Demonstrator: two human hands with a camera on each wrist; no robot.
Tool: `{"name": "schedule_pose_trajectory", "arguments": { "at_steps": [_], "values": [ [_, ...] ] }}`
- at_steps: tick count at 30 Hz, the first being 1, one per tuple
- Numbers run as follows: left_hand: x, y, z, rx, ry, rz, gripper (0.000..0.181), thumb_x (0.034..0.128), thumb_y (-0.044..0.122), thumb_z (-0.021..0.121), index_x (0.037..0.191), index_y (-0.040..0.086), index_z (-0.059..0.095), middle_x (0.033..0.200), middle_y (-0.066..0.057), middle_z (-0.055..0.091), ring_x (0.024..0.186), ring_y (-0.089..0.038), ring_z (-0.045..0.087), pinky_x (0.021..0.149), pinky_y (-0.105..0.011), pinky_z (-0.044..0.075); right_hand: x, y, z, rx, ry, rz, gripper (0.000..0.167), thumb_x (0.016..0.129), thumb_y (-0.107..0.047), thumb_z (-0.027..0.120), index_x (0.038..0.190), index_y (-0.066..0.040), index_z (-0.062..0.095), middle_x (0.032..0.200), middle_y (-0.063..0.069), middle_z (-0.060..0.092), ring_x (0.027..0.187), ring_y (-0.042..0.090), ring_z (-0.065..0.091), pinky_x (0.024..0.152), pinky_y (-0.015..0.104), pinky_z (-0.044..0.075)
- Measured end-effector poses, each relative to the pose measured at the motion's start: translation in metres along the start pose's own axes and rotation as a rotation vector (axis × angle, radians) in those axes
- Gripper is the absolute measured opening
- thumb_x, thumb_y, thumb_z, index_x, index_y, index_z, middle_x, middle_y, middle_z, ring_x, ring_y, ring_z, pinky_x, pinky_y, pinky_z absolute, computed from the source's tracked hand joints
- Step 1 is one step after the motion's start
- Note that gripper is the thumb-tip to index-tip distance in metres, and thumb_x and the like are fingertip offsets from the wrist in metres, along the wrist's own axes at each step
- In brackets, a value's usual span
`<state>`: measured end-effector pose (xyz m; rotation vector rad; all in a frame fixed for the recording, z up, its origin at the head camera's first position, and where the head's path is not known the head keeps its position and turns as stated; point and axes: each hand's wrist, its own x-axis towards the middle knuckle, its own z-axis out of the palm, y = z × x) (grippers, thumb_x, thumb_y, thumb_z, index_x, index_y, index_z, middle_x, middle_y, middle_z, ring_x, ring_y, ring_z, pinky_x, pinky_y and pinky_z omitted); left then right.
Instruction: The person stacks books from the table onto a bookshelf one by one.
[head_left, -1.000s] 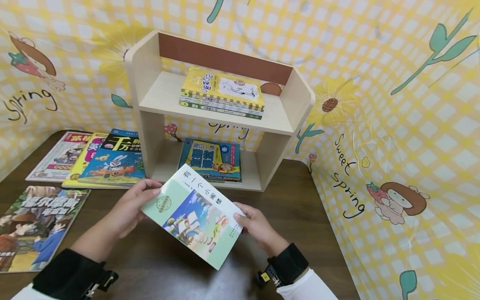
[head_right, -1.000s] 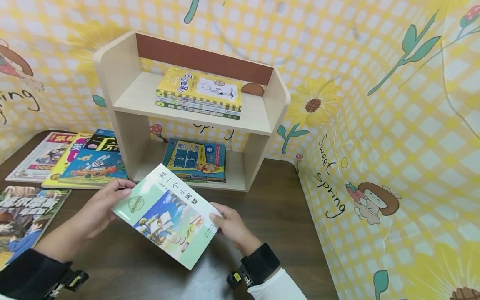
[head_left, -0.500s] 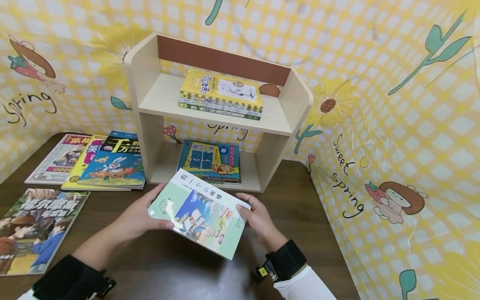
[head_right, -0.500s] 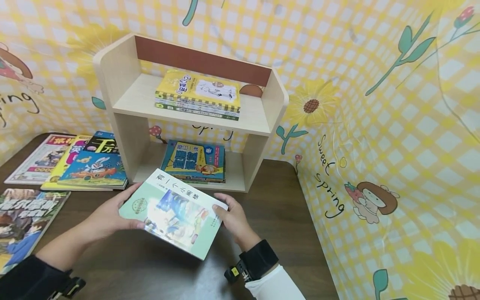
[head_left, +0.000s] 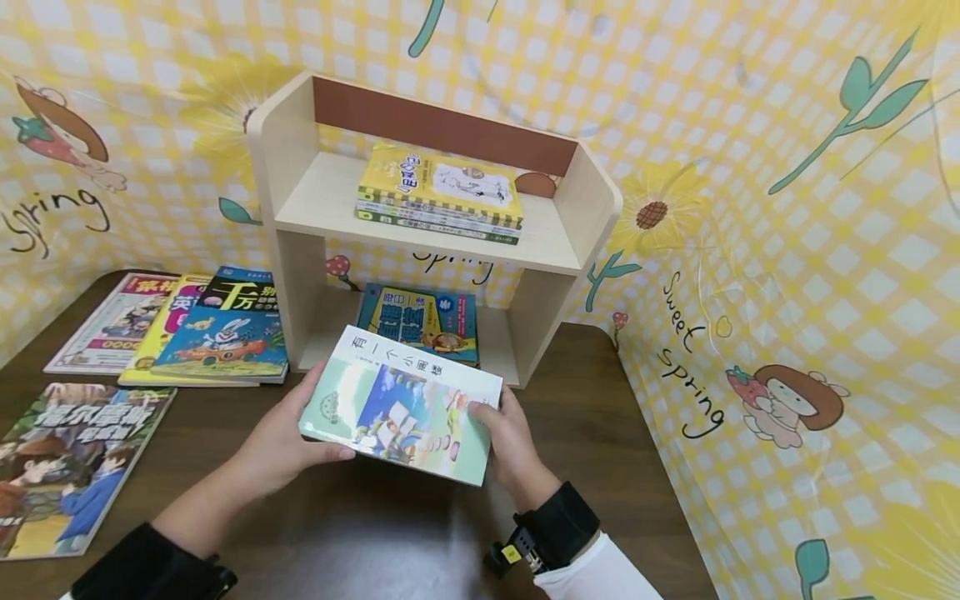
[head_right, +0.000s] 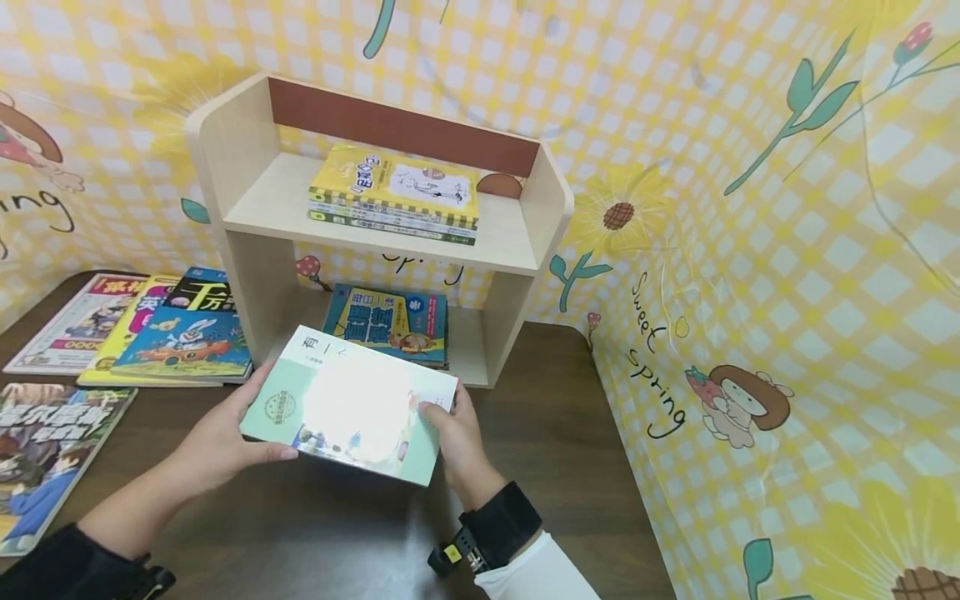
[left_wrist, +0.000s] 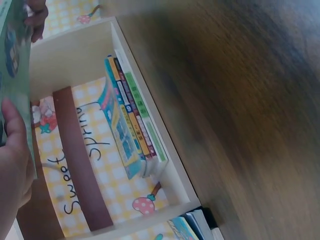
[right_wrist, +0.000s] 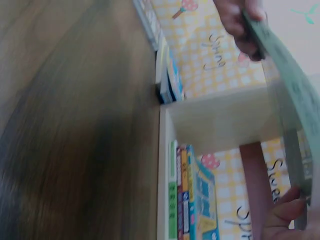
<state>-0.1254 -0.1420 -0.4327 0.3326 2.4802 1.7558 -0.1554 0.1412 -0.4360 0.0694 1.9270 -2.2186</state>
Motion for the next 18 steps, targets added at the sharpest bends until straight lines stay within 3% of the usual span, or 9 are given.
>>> {"name": "schedule_pose_trajectory", "arguments": {
  "at_steps": [5,8,13,15,18],
  "values": [
    [-0.002,0.006,0.004,0.03,0.069,-0.018,0.116,0.0766,0.021,0.083,0.156,0.012,-0.001,0.153,-0.024,0.024,0.115,-0.033,0.05,0.082,-0.008,0.041,-0.012,-0.006,0.01,-0.005,-0.033,-0.028,0.055,0.097,-0.008,0.047,0.149,-0.01,0.029,0.121,0.016,0.059,0.092,0.017,0.066,0.075,0.025,0.053],
    [-0.005,0.01,0.004,0.045,0.114,-0.034,0.115,0.0785,0.023,0.081,0.156,0.014,-0.004,0.15,-0.023,0.03,0.117,-0.036,0.051,0.091,-0.024,0.046,-0.019,-0.009,0.015,-0.003,-0.063,-0.081,0.062,0.095,-0.003,0.05,0.151,-0.007,0.025,0.133,0.018,0.054,0.1,0.017,0.063,0.08,0.023,0.052],
    [-0.007,0.02,0.001,0.053,0.172,-0.049,0.115,0.0805,0.025,0.079,0.155,0.018,-0.008,0.146,-0.025,0.034,0.12,-0.041,0.047,0.097,-0.057,0.041,-0.03,-0.017,0.017,-0.038,-0.159,-0.204,0.086,0.09,0.005,0.059,0.156,-0.011,0.006,0.157,0.011,0.025,0.125,0.02,0.05,0.091,0.021,0.048],
    [-0.007,0.025,-0.001,0.058,0.182,-0.047,0.115,0.081,0.026,0.078,0.155,0.019,-0.008,0.145,-0.025,0.034,0.121,-0.042,0.046,0.097,-0.059,0.041,-0.033,-0.022,0.016,-0.073,-0.193,-0.247,0.097,0.088,0.005,0.064,0.156,-0.014,-0.003,0.16,0.007,0.015,0.129,0.021,0.047,0.093,0.022,0.047],
    [-0.006,0.033,-0.004,0.081,0.185,-0.03,0.113,0.0815,0.028,0.078,0.156,0.018,-0.006,0.143,-0.024,0.038,0.118,-0.039,0.048,0.094,-0.049,0.046,-0.036,-0.027,0.014,-0.138,-0.231,-0.306,0.106,0.087,0.003,0.068,0.154,-0.016,-0.011,0.162,0.003,0.008,0.132,0.023,0.044,0.096,0.023,0.047]
  ]
}}
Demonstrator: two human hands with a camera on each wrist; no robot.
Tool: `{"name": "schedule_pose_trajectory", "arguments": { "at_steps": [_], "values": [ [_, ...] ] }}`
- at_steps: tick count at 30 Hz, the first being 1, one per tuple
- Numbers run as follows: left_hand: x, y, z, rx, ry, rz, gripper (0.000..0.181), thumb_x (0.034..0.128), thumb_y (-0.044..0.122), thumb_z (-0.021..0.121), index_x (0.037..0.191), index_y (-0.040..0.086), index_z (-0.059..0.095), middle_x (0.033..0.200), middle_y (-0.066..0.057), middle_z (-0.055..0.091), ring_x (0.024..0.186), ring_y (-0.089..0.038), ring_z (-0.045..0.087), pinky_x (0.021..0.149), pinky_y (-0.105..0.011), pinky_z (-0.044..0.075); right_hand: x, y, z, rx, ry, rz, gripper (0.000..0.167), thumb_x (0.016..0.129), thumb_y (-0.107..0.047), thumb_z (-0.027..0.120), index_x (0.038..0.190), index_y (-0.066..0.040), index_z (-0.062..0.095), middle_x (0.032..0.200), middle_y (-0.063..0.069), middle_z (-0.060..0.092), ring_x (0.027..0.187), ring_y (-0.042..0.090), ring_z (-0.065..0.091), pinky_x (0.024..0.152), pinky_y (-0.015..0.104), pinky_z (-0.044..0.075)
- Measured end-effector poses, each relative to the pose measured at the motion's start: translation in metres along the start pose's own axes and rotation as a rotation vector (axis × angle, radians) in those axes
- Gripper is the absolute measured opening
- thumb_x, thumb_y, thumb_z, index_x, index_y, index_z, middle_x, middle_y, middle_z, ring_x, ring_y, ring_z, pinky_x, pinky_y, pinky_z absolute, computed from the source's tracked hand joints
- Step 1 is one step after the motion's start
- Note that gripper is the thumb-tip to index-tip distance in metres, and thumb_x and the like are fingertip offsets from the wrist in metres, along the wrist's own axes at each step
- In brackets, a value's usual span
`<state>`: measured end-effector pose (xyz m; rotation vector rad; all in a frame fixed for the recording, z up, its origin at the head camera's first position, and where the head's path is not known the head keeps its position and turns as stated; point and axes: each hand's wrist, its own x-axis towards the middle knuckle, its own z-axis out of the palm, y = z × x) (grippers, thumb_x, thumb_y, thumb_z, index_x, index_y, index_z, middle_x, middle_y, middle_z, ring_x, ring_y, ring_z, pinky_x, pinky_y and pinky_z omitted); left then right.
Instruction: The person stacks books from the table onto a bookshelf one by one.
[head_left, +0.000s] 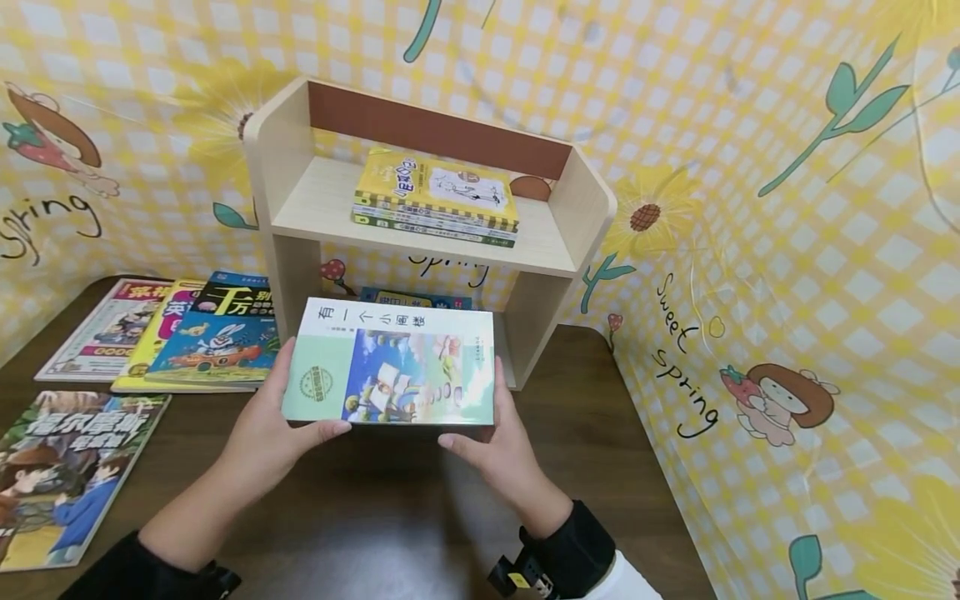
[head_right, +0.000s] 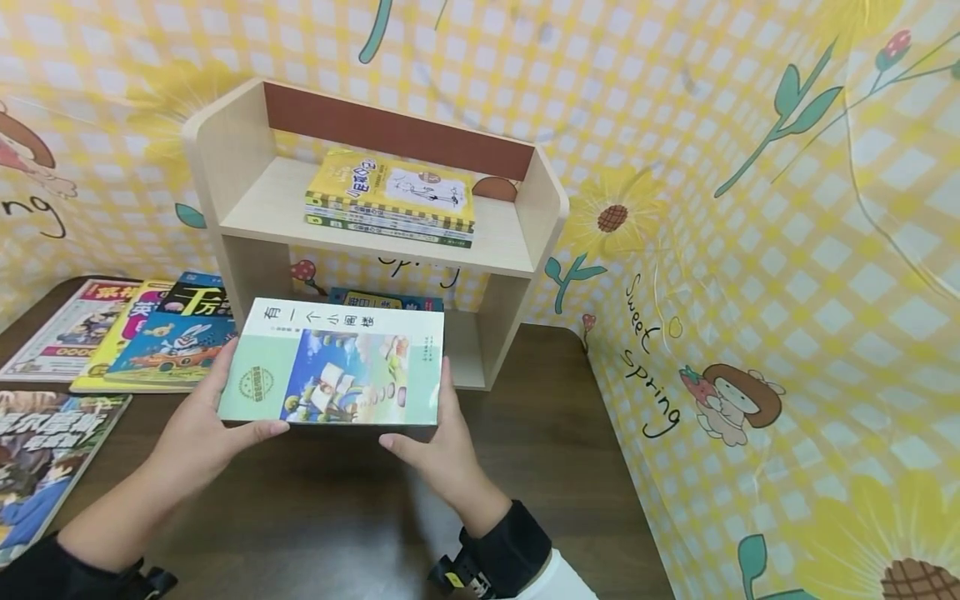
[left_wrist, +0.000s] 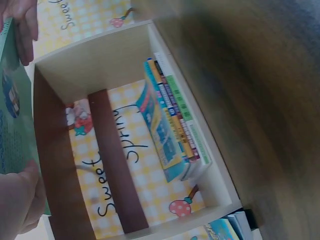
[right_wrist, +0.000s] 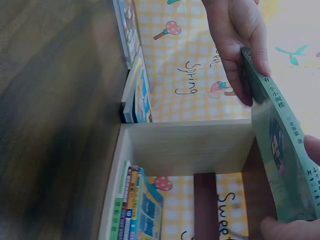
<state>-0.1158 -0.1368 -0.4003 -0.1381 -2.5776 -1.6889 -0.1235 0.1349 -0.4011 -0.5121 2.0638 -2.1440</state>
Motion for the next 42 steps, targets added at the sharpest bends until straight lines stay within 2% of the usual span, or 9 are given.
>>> {"name": "schedule_pose_trajectory", "arguments": {
  "at_steps": [3,6,12,17,22,27,31,37,42],
  "values": [
    [0.0,0.005,-0.002,0.002,0.001,0.03,0.11,0.0817,0.026,0.078,0.156,0.018,-0.003,0.141,-0.022,0.041,0.116,-0.036,0.051,0.087,-0.025,0.048,0.0,-0.002,-0.001,-0.068,-0.014,-0.049,0.103,0.089,-0.001,0.065,0.154,-0.017,-0.013,0.162,0.001,0.005,0.135,0.022,0.04,0.099,0.022,0.044],
    [0.0,0.008,-0.001,-0.006,0.011,0.077,0.109,0.0814,0.024,0.078,0.156,0.02,-0.001,0.139,-0.02,0.044,0.113,-0.034,0.053,0.078,-0.01,0.044,0.001,-0.002,-0.002,-0.109,-0.005,-0.077,0.098,0.092,-0.005,0.063,0.154,-0.016,-0.012,0.161,0.002,-0.001,0.139,0.024,0.032,0.102,0.021,0.041],
    [0.0,0.019,-0.002,-0.024,0.038,0.183,0.107,0.0816,0.022,0.078,0.156,0.026,0.001,0.139,-0.018,0.043,0.113,-0.034,0.052,0.08,-0.008,0.042,0.003,-0.011,-0.004,-0.193,0.025,-0.111,0.096,0.091,-0.006,0.064,0.154,-0.013,-0.008,0.16,0.006,0.008,0.141,0.025,0.025,0.115,0.04,0.023],
    [0.012,0.039,-0.006,-0.025,0.047,0.259,0.105,0.0815,0.021,0.078,0.156,0.025,0.004,0.141,-0.015,0.041,0.115,-0.031,0.049,0.083,-0.006,0.041,0.013,-0.029,-0.01,-0.232,0.044,-0.151,0.094,0.092,-0.003,0.062,0.155,-0.014,-0.006,0.16,0.004,0.014,0.143,0.022,0.02,0.117,0.049,0.012],
    [0.034,0.062,-0.012,-0.021,0.051,0.29,0.103,0.0808,0.023,0.079,0.155,0.027,0.007,0.136,-0.011,0.046,0.109,-0.025,0.053,0.084,-0.013,0.045,0.032,-0.051,-0.019,-0.263,0.068,-0.153,0.092,0.093,-0.006,0.062,0.155,-0.017,-0.006,0.161,-0.005,0.011,0.146,0.011,0.011,0.119,0.041,0.008],
    [0.06,0.08,-0.02,-0.016,0.043,0.269,0.103,0.0811,0.024,0.078,0.155,0.029,0.007,0.131,-0.01,0.049,0.109,-0.025,0.056,0.093,-0.039,0.051,0.059,-0.07,-0.028,-0.306,0.063,-0.194,0.091,0.093,-0.008,0.063,0.155,-0.017,-0.003,0.161,-0.004,0.012,0.146,0.009,0.008,0.119,0.039,0.004],
    [0.079,0.088,-0.027,-0.029,0.009,0.232,0.104,0.0821,0.026,0.077,0.155,0.027,0.004,0.135,-0.013,0.047,0.118,-0.029,0.052,0.101,-0.051,0.043,0.078,-0.08,-0.031,-0.313,0.064,-0.172,0.091,0.093,-0.007,0.063,0.155,-0.017,-0.003,0.161,-0.003,0.012,0.146,0.008,0.009,0.119,0.035,0.007],
    [0.102,0.092,-0.034,-0.03,-0.035,0.171,0.111,0.0802,0.03,0.079,0.155,0.027,-0.002,0.139,-0.015,0.044,0.122,-0.032,0.047,0.105,-0.053,0.036,0.096,-0.092,-0.032,-0.3,0.058,-0.125,0.086,0.093,-0.003,0.061,0.155,-0.012,0.001,0.16,0.004,0.018,0.145,0.014,0.016,0.119,0.036,0.012],
    [0.118,0.098,-0.037,-0.022,-0.048,0.164,0.107,0.0814,0.028,0.078,0.156,0.026,0.001,0.137,-0.014,0.046,0.118,-0.031,0.05,0.097,-0.049,0.042,0.113,-0.094,-0.039,-0.346,0.069,-0.122,0.084,0.093,-0.008,0.062,0.155,-0.014,0.006,0.159,0.003,0.017,0.144,0.013,0.018,0.119,0.037,0.013]
  ]
}}
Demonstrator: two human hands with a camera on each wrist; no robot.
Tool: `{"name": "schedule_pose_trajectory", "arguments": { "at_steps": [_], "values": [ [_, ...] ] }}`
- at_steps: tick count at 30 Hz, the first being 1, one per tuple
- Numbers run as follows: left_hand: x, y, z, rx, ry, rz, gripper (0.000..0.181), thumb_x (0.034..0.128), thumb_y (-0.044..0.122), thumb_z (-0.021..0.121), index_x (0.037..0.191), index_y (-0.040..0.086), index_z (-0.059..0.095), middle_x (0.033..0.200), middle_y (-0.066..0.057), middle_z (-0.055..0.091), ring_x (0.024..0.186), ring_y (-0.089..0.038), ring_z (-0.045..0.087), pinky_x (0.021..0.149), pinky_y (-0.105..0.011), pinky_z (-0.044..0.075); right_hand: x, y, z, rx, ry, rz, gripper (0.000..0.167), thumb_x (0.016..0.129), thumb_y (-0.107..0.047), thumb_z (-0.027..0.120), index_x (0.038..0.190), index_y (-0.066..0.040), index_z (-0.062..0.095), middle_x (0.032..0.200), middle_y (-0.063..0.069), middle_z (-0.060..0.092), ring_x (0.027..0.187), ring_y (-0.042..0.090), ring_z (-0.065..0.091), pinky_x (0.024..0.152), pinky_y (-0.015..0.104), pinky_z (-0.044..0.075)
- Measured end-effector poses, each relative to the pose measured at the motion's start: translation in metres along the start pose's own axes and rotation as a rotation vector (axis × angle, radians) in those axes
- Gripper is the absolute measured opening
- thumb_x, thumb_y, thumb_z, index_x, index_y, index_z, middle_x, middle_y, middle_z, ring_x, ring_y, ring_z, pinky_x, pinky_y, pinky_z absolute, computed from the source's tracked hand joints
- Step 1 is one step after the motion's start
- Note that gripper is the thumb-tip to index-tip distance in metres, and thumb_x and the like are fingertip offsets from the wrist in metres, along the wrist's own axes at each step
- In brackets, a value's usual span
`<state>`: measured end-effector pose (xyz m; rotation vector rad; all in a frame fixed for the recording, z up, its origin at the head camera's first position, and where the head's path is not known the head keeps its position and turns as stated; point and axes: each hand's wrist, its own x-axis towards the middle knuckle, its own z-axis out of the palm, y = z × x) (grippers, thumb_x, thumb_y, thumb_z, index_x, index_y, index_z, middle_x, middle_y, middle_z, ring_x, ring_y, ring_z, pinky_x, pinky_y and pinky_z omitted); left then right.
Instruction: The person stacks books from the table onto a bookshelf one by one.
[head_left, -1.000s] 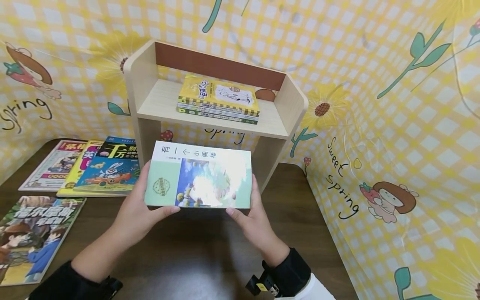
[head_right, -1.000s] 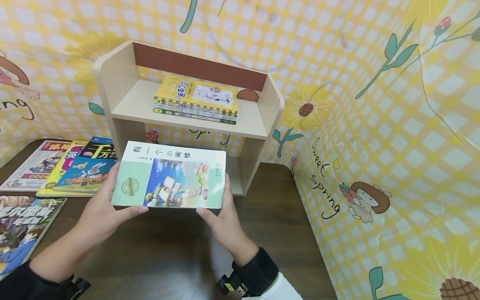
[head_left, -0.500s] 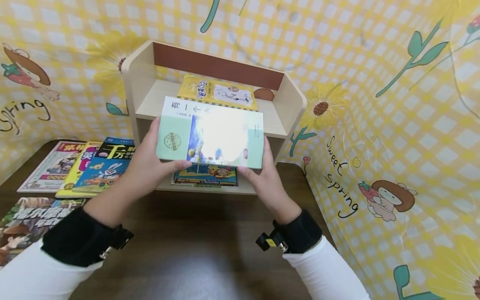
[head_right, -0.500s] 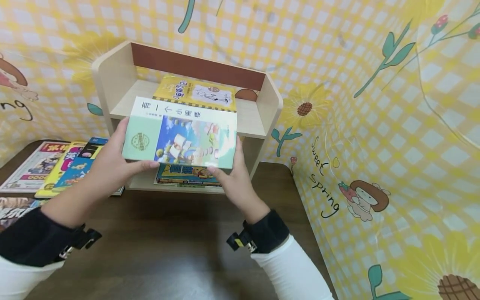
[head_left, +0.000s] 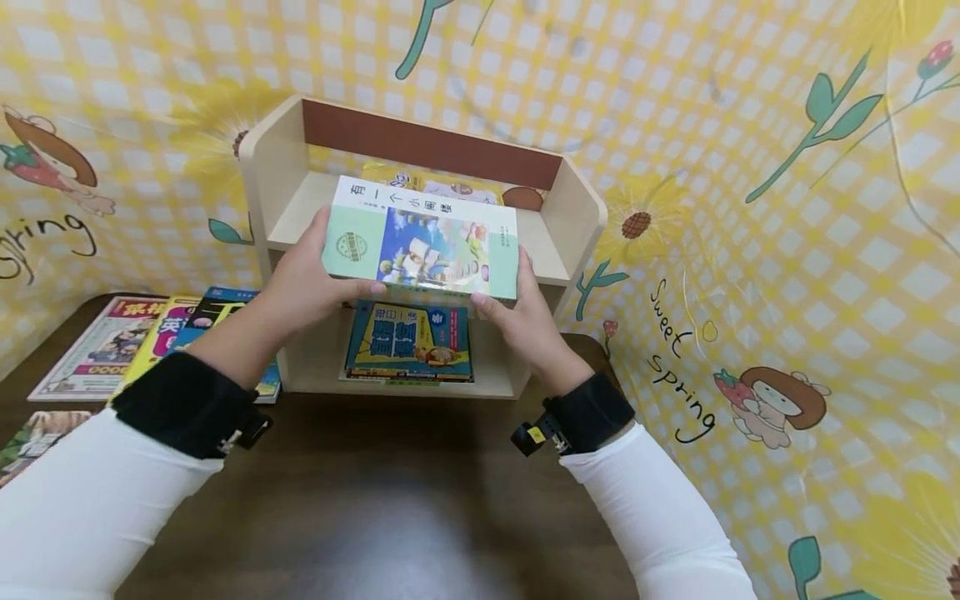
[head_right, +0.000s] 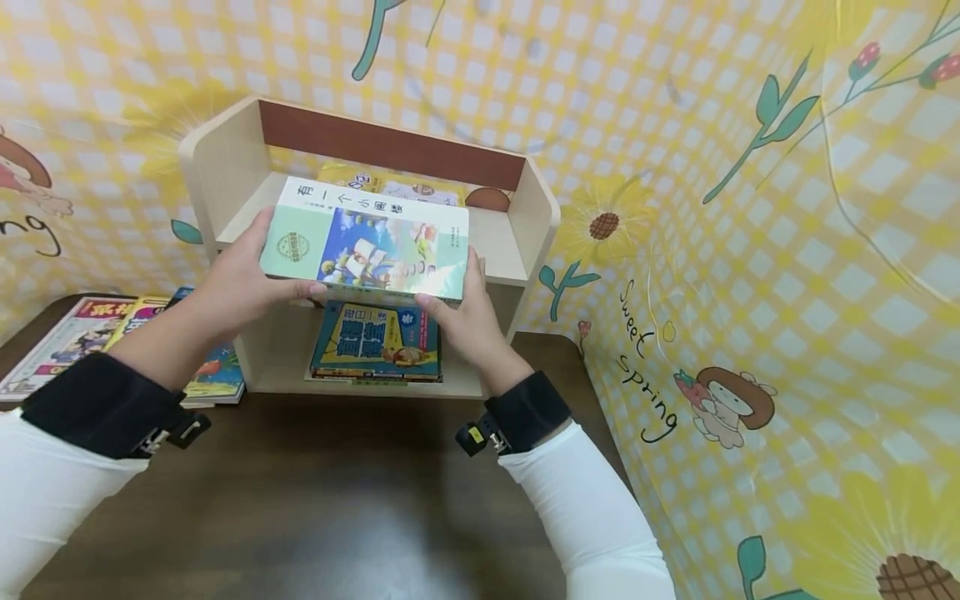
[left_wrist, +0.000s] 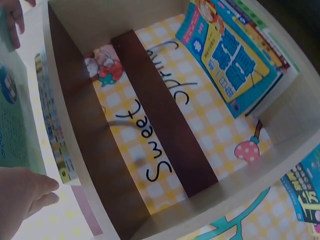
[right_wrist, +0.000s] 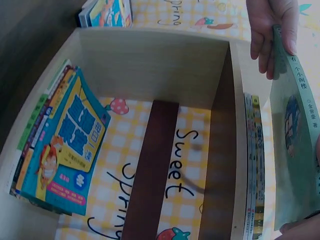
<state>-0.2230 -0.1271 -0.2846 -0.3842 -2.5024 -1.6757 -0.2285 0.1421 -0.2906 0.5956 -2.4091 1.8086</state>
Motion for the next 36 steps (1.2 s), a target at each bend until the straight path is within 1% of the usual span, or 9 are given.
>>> {"name": "schedule_pose_trajectory", "arguments": {
  "at_steps": [5,8,11,12,14,18,23,26,36],
  "values": [
    [0.017,0.006,-0.003,0.038,0.008,0.001,0.101,0.0821,0.027,0.078,0.155,0.018,0.008,0.136,-0.015,0.048,0.117,-0.03,0.05,0.1,-0.047,0.04,0.017,0.001,-0.005,-0.117,0.061,0.081,0.087,0.093,-0.021,0.064,0.156,-0.014,0.005,0.163,0.005,0.0,0.148,0.015,-0.007,0.119,0.038,-0.001],
    [0.027,0.007,-0.005,0.077,-0.004,-0.041,0.098,0.083,0.029,0.077,0.154,0.015,0.012,0.128,-0.016,0.052,0.102,-0.029,0.054,0.077,-0.04,0.049,0.023,0.002,-0.006,-0.154,0.087,0.176,0.089,0.093,-0.029,0.064,0.156,-0.014,0.004,0.162,0.006,-0.007,0.147,0.016,-0.014,0.119,0.039,-0.005],
    [0.033,0.008,-0.006,0.108,-0.016,-0.079,0.095,0.084,0.033,0.076,0.154,0.014,0.014,0.127,-0.015,0.052,0.097,-0.028,0.05,0.065,-0.034,0.045,0.027,0.002,-0.006,-0.213,0.089,0.214,0.089,0.093,-0.035,0.063,0.156,-0.014,0.004,0.162,0.008,-0.01,0.146,0.018,-0.015,0.119,0.041,-0.002],
    [0.035,0.007,-0.006,0.107,-0.02,-0.084,0.094,0.0843,0.034,0.075,0.153,0.013,0.014,0.127,-0.016,0.051,0.099,-0.029,0.05,0.067,-0.036,0.046,0.028,0.002,-0.007,-0.233,0.087,0.212,0.089,0.093,-0.036,0.062,0.156,-0.014,0.004,0.162,0.008,-0.009,0.146,0.018,-0.016,0.119,0.042,-0.002],
    [0.038,0.007,-0.006,0.107,-0.025,-0.08,0.093,0.0846,0.035,0.075,0.153,0.011,0.016,0.132,-0.016,0.048,0.111,-0.03,0.047,0.083,-0.042,0.045,0.031,0.001,-0.008,-0.269,0.082,0.202,0.088,0.094,-0.037,0.061,0.156,-0.015,0.003,0.162,0.007,-0.008,0.146,0.019,-0.018,0.119,0.045,-0.002],
    [0.042,0.008,-0.006,0.089,-0.023,-0.078,0.094,0.084,0.036,0.075,0.152,0.01,0.016,0.139,-0.017,0.045,0.125,-0.034,0.042,0.107,-0.052,0.031,0.036,-0.003,-0.011,-0.296,0.073,0.188,0.087,0.095,-0.037,0.06,0.156,-0.016,0.003,0.163,0.002,-0.003,0.145,0.018,-0.02,0.119,0.045,-0.004],
    [0.048,0.008,-0.002,0.026,0.004,-0.075,0.093,0.0834,0.03,0.077,0.153,0.015,0.017,0.146,-0.012,0.042,0.132,-0.032,0.04,0.113,-0.05,0.026,0.042,-0.005,-0.014,-0.345,0.073,0.185,0.082,0.096,-0.038,0.058,0.156,-0.017,0.008,0.163,-0.002,0.0,0.146,0.012,-0.016,0.12,0.039,-0.002],
    [0.051,0.009,-0.001,0.04,0.014,-0.073,0.092,0.0843,0.029,0.076,0.154,0.017,0.017,0.147,-0.012,0.042,0.133,-0.032,0.04,0.113,-0.049,0.026,0.046,-0.004,-0.015,-0.362,0.07,0.195,0.077,0.096,-0.039,0.057,0.156,-0.018,0.013,0.163,-0.003,0.003,0.146,0.011,-0.013,0.12,0.038,0.001],
    [0.07,0.009,-0.003,0.065,-0.031,-0.092,0.095,0.088,0.031,0.071,0.156,0.016,0.008,0.146,-0.016,0.042,0.133,-0.035,0.038,0.114,-0.049,0.026,0.063,-0.007,-0.019,-0.369,0.048,0.256,0.076,0.097,-0.039,0.055,0.156,-0.018,0.012,0.163,0.0,0.003,0.147,0.015,-0.012,0.12,0.034,0.0]
  ]
}}
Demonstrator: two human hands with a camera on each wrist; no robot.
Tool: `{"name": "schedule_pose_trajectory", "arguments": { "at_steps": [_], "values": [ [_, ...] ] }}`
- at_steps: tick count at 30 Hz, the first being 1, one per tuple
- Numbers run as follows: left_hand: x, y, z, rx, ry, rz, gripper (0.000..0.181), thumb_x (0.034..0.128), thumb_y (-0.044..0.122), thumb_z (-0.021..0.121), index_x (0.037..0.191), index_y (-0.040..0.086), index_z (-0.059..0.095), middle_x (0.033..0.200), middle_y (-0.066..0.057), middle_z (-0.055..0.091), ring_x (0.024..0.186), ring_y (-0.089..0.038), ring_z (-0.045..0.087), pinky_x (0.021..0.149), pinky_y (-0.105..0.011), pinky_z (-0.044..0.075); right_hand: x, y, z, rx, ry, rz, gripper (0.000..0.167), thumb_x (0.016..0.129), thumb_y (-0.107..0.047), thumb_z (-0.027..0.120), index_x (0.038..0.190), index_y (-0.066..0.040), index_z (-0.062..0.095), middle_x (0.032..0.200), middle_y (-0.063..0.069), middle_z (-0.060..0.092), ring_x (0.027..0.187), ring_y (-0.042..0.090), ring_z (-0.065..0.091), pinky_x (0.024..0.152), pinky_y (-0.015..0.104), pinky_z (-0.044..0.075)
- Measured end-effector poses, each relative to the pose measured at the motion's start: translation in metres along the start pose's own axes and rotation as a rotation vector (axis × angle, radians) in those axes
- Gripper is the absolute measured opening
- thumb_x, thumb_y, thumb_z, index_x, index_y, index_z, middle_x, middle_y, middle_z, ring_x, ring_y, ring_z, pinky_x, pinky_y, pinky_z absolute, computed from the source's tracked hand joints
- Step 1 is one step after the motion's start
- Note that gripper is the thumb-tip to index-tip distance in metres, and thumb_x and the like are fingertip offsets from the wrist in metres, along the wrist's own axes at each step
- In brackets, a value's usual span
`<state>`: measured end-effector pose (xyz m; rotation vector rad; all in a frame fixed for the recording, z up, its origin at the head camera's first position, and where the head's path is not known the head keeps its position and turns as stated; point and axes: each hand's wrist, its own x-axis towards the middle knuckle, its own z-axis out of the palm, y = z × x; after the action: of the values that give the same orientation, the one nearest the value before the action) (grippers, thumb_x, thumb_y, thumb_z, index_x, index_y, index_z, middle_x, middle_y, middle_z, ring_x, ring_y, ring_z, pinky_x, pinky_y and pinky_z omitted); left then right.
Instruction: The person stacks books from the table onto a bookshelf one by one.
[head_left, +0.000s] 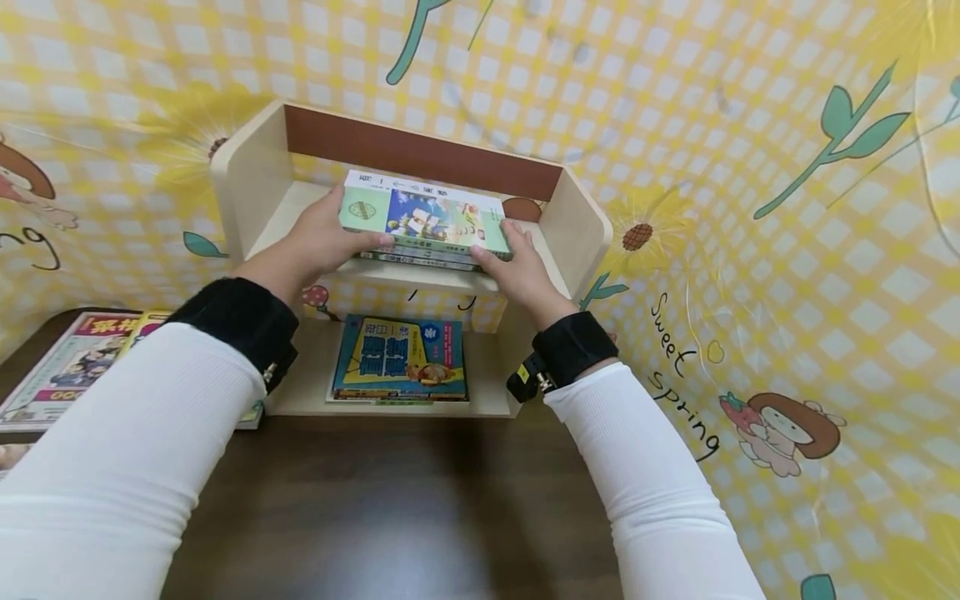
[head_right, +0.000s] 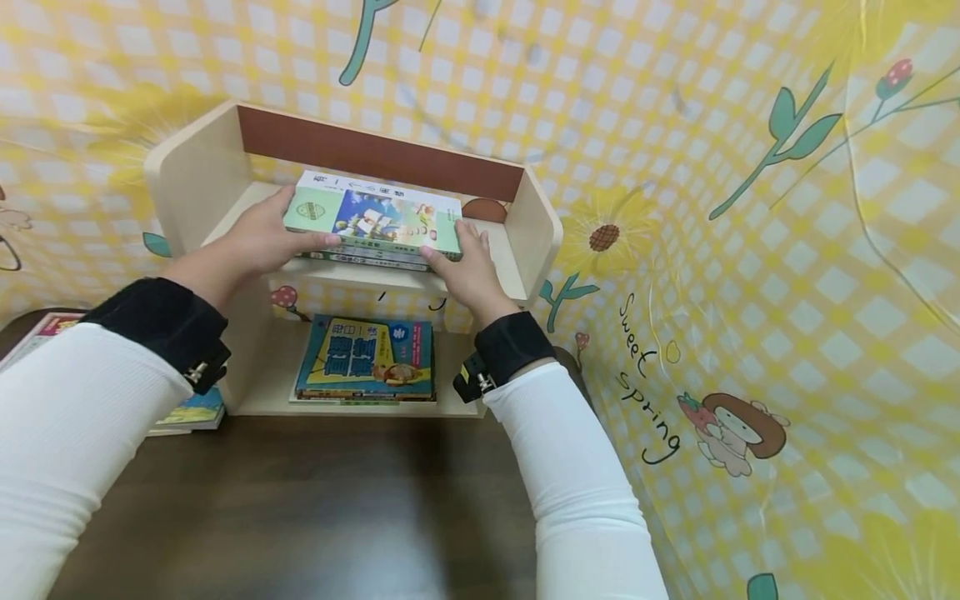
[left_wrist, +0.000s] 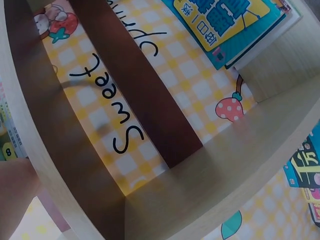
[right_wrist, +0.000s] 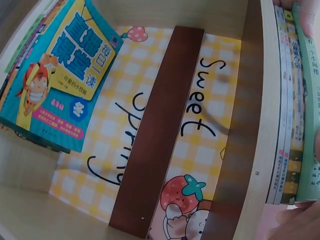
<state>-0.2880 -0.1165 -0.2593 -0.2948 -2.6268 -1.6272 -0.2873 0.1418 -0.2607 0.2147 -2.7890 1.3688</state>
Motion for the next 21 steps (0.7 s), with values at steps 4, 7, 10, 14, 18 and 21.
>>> {"name": "schedule_pose_trajectory", "arguments": {
  "at_steps": [4,7,10,14,18,21],
  "values": [
    [0.003,0.002,0.0,0.014,0.005,-0.032,0.096,0.0883,0.033,0.07,0.157,0.017,0.005,0.148,-0.015,0.039,0.135,-0.034,0.036,0.115,-0.048,0.024,0.001,0.0,-0.002,0.006,-0.018,0.004,0.076,0.098,-0.038,0.054,0.156,-0.019,0.01,0.163,0.001,0.002,0.147,0.017,-0.013,0.12,0.037,0.0],
    [0.004,0.003,0.0,0.023,0.008,-0.048,0.093,0.0879,0.034,0.07,0.156,0.017,0.009,0.148,-0.014,0.04,0.135,-0.033,0.036,0.114,-0.048,0.025,0.001,0.0,-0.002,0.016,-0.023,0.007,0.075,0.098,-0.038,0.053,0.156,-0.02,0.009,0.163,0.001,0.003,0.147,0.018,-0.012,0.12,0.038,0.001],
    [0.005,0.004,-0.001,0.039,0.001,-0.069,0.094,0.0875,0.037,0.07,0.156,0.018,0.009,0.15,-0.013,0.037,0.136,-0.033,0.035,0.115,-0.048,0.025,0.0,0.0,0.0,0.03,-0.023,0.019,0.075,0.098,-0.039,0.053,0.156,-0.022,0.009,0.163,0.0,0.004,0.148,0.017,-0.009,0.12,0.038,0.005],
    [0.004,0.005,-0.004,0.069,-0.011,-0.085,0.094,0.0877,0.04,0.069,0.157,0.018,0.008,0.151,-0.014,0.035,0.135,-0.035,0.035,0.114,-0.05,0.025,0.0,-0.002,0.004,0.057,-0.014,0.03,0.076,0.097,-0.04,0.053,0.156,-0.023,0.009,0.163,0.001,0.006,0.149,0.018,0.001,0.119,0.037,0.012],
    [0.0,0.005,-0.011,0.074,-0.005,-0.113,0.094,0.088,0.04,0.068,0.157,0.02,0.007,0.151,-0.015,0.035,0.133,-0.035,0.036,0.113,-0.05,0.027,0.004,-0.006,0.011,0.103,-0.017,0.022,0.077,0.097,-0.038,0.054,0.156,-0.023,0.009,0.162,0.001,0.01,0.148,0.017,0.009,0.118,0.035,0.017],
    [-0.003,0.003,-0.017,0.07,0.022,-0.138,0.097,0.0881,0.041,0.068,0.157,0.021,0.002,0.153,-0.014,0.032,0.135,-0.035,0.033,0.114,-0.05,0.026,0.008,-0.01,0.017,0.145,-0.029,-0.007,0.077,0.097,-0.035,0.055,0.157,-0.021,0.009,0.162,0.002,0.013,0.147,0.017,0.013,0.117,0.034,0.02]
  ]
}}
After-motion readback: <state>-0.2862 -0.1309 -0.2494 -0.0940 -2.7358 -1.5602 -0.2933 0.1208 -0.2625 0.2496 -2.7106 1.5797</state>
